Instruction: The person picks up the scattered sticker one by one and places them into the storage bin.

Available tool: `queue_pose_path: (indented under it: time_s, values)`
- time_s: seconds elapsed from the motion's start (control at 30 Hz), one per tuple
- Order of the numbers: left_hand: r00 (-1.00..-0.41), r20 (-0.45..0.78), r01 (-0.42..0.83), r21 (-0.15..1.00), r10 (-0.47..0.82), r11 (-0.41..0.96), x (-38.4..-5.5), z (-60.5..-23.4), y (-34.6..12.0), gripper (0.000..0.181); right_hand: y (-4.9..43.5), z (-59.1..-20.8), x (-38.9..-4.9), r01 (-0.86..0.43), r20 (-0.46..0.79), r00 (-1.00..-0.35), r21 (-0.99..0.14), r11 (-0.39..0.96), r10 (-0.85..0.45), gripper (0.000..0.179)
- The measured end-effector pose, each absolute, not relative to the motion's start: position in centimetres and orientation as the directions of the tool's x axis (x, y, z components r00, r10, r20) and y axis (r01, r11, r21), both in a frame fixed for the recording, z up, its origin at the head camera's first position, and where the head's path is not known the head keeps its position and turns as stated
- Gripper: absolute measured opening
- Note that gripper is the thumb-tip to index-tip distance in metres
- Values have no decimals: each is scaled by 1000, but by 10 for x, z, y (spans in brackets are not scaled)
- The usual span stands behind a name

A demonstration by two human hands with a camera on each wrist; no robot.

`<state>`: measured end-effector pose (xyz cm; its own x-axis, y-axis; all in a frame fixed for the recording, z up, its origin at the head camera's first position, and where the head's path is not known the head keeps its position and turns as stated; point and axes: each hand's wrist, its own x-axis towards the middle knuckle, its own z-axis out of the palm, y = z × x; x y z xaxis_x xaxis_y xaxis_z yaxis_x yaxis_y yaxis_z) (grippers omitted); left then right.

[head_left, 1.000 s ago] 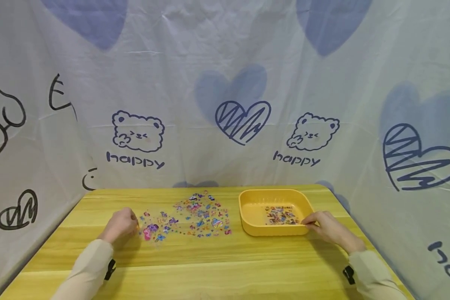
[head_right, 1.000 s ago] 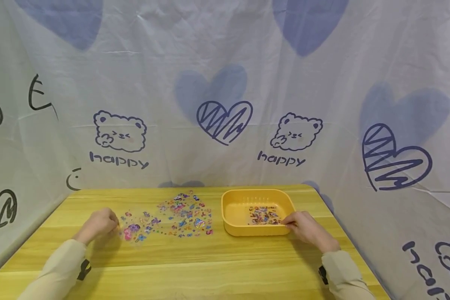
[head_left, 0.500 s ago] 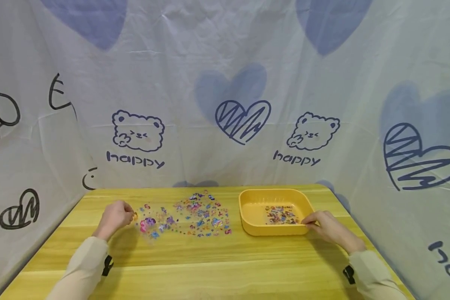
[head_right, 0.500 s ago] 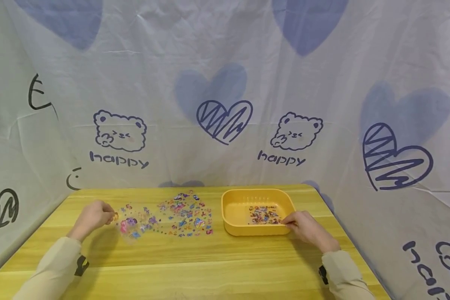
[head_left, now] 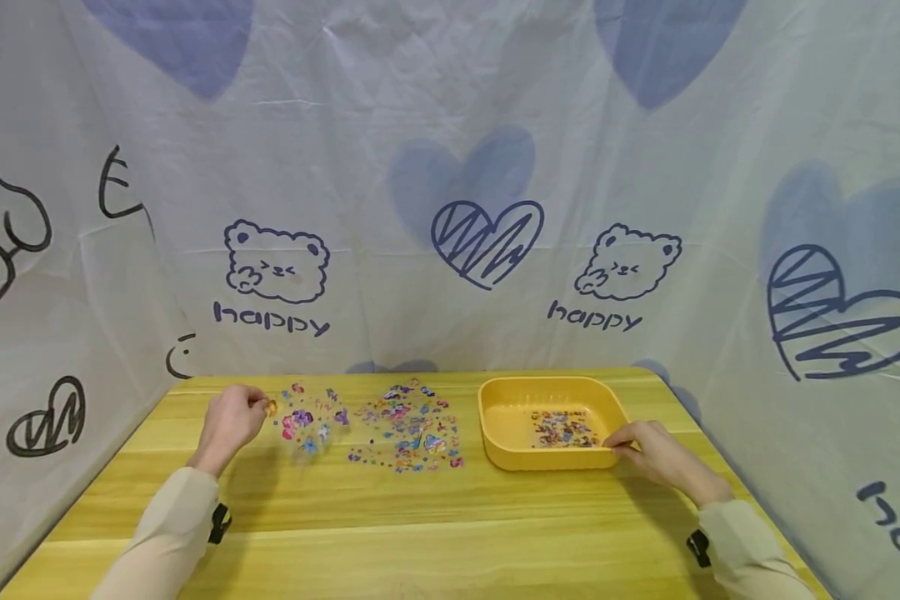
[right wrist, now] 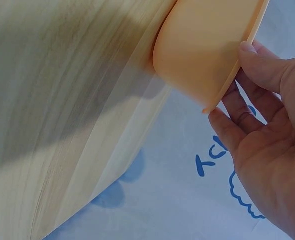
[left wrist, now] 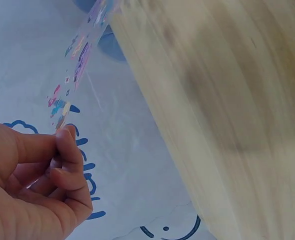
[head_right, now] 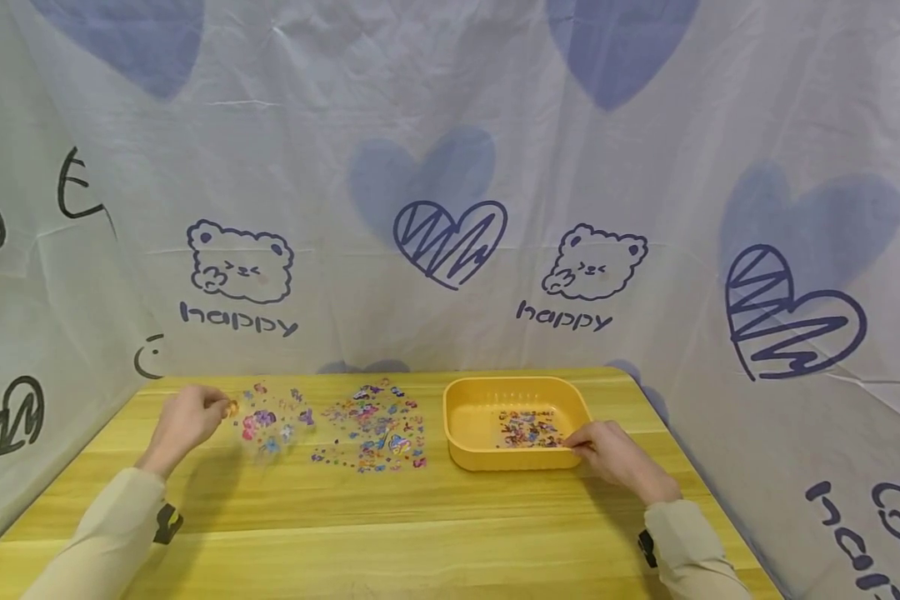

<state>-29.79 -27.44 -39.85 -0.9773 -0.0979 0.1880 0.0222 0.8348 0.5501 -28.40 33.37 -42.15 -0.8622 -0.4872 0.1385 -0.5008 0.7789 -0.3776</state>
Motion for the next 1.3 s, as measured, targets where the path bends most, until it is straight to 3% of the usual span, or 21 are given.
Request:
queue_pose_path:
  time_s: [0.17,0.9,1.3]
  values:
    - [-966,229,27,562,-124,826,-300,-395,-270,26,334,-422,-283,-494,143,-867,-370,787,-477,16]
    - [-952,207,4,744,-225,668,-309,-405,-223,23,333,-422,-283,-481,115,-873,-366,796,-474,19]
    - [-937,257,69,799,-236,597,-321,-411,-184,22,332,-424,-284,-468,105,-880,-366,804,-464,20]
